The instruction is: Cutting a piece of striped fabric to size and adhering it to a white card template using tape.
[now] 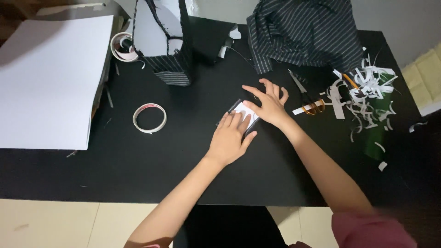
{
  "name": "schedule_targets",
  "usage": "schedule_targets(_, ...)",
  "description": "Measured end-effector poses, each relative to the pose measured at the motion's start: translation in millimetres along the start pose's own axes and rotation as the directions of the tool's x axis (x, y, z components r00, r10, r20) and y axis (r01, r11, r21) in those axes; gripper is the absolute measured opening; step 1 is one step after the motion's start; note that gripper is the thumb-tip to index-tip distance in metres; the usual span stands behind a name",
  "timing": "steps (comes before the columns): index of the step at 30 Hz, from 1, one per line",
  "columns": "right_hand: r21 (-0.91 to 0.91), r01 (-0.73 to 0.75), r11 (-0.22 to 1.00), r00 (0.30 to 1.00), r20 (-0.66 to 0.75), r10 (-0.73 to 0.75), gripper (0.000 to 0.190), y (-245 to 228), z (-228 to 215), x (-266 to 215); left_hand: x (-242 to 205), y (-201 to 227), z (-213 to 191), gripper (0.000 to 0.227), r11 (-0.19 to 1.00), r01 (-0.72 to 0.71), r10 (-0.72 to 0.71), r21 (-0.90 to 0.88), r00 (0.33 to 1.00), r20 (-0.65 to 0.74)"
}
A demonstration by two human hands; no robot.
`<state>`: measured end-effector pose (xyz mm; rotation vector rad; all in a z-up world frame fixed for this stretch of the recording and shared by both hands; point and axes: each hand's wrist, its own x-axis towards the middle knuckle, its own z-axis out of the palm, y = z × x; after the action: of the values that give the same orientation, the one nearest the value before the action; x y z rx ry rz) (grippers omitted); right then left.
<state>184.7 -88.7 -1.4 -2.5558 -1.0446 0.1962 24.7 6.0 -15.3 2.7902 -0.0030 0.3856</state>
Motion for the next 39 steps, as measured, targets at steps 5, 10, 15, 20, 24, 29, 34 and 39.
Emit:
schedule_targets(5, 0.037, -0.097, 0.995, 0.994, 0.056, 0.095, 0.062, 5, 4, 13, -3, 4, -7, 0.06, 0.999, 0.035, -0.034, -0.023, 0.998, 0.044)
schedule_targets(10, 0.032, -0.113, 0.993, 0.993, -0.015, 0.114, 0.067, 15, 18, 15, -4, 7, -14, 0.061, 0.998, 0.045, -0.043, -0.036, 0.997, 0.071)
schedule_targets(15, 0.239, 0.207, 0.949, 0.825, -0.564, -0.038, 0.011, 60, 46, 24, -5, 7, -12, 0.058, 0.997, 0.059, -0.056, -0.051, 0.997, 0.052)
schedule_targets(20, 0.071, 0.268, 0.961, 0.91, -0.347, -0.228, 0.029, 33, 34, -14, -4, 7, -15, 0.058, 0.995, 0.064, -0.06, -0.073, 0.997, 0.047)
schedule_targets(24, 0.192, 0.276, 0.942, 0.95, -0.204, -0.236, 0.038, 17, 22, -25, -4, 6, -10, 0.057, 0.997, 0.052, -0.051, -0.063, 0.998, 0.026)
schedule_targets(29, 0.316, 0.315, 0.895, 0.944, -0.203, -0.261, 0.038, 13, 19, -27, -2, 5, -11, 0.057, 0.996, 0.048, -0.045, -0.073, 0.998, 0.039)
schedule_targets(34, 0.429, 0.297, 0.853, 0.955, -0.155, -0.255, 0.047, 7, 13, -27, -2, 5, -14, 0.055, 0.996, 0.057, -0.054, -0.07, 0.998, 0.041)
schedule_targets(39, 0.554, 0.236, 0.798, 0.969, -0.2, -0.148, 0.059, 5, 10, -26, -3, 2, -5, 0.055, 0.998, 0.031, -0.032, -0.061, 0.999, -0.014)
